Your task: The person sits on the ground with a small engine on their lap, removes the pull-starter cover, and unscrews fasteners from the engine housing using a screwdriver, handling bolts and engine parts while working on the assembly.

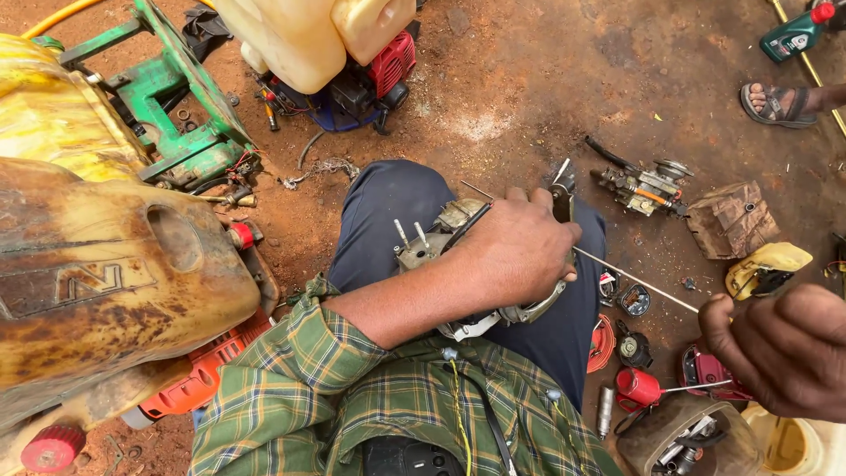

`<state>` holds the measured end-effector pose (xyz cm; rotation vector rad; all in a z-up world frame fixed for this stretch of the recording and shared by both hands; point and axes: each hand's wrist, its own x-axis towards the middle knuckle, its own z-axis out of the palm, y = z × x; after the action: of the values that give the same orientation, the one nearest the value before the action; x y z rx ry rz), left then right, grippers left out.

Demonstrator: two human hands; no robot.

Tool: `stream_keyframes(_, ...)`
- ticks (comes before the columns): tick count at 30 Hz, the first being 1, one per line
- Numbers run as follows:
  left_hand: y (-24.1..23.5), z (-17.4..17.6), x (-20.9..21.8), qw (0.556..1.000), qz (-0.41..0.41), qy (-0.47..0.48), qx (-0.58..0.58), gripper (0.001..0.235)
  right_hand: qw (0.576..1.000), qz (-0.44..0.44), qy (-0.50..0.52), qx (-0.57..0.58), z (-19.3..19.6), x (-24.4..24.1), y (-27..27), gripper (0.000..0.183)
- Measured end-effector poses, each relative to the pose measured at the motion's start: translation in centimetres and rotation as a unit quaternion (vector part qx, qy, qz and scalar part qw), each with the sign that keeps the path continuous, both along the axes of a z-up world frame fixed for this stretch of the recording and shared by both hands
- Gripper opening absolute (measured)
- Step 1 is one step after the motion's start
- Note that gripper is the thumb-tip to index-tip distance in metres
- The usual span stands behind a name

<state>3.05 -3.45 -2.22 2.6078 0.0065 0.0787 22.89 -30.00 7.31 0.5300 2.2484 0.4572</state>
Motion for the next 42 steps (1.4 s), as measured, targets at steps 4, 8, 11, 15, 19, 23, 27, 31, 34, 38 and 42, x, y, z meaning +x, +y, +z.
stream_keyframes(4,0.0,-0.8,-0.6,0.999,-0.002,-0.033,0.007,0.040,0.916,-0.226,0.315,0.107,0.7,-2.8,2.3,0.039)
stream_keyframes(8,0.2,-0.6,-0.7,0.999,-0.016,-0.033,0.031,0.039,0.836,-0.376,0.366,0.160,-1.3,-3.6,0.0,0.031)
stream_keyframes(11,0.1,-0.1,-0.8,0.999,-0.008,-0.022,0.037,0.039,0.749,-0.498,0.385,0.206,-3.0,-3.8,-2.3,0.018)
stream_keyframes(15,-0.2,0.1,-1.1,0.999,0.027,-0.025,0.023,0.037,0.641,-0.576,0.441,0.251,-4.1,-5.7,-3.1,0.020)
stream_keyframes(19,-0.4,0.4,-1.4,0.997,0.054,-0.035,0.040,0.036,0.545,-0.644,0.460,0.277,-5.7,-7.2,-3.7,0.032)
stream_keyframes(23,-1.0,0.8,-1.9,0.996,0.064,-0.041,0.049,0.036,0.510,-0.671,0.449,0.296,-5.8,-8.9,-3.4,0.038)
stream_keyframes(27,-1.4,1.0,-2.4,0.995,0.077,-0.036,0.059,0.038,0.505,-0.676,0.446,0.298,-4.6,-10.1,-1.8,0.032)
stream_keyframes(31,-1.6,1.0,-2.9,0.993,0.084,-0.033,0.072,0.037,0.487,-0.678,0.469,0.289,-5.0,-10.0,-1.9,0.030)
stream_keyframes(34,-1.8,1.4,-3.0,0.993,0.087,-0.024,0.078,0.036,0.447,-0.701,0.479,0.282,-5.7,-10.2,-2.3,0.036)
stream_keyframes(38,-2.1,1.2,-3.2,0.992,0.084,-0.026,0.089,0.037,0.426,-0.716,0.473,0.286,-5.7,-10.5,-2.1,0.041)
stream_keyframes(42,-2.6,1.3,-3.1,0.991,0.089,-0.020,0.103,0.039,0.395,-0.743,0.459,0.284,-4.4,-11.3,-0.4,0.039)
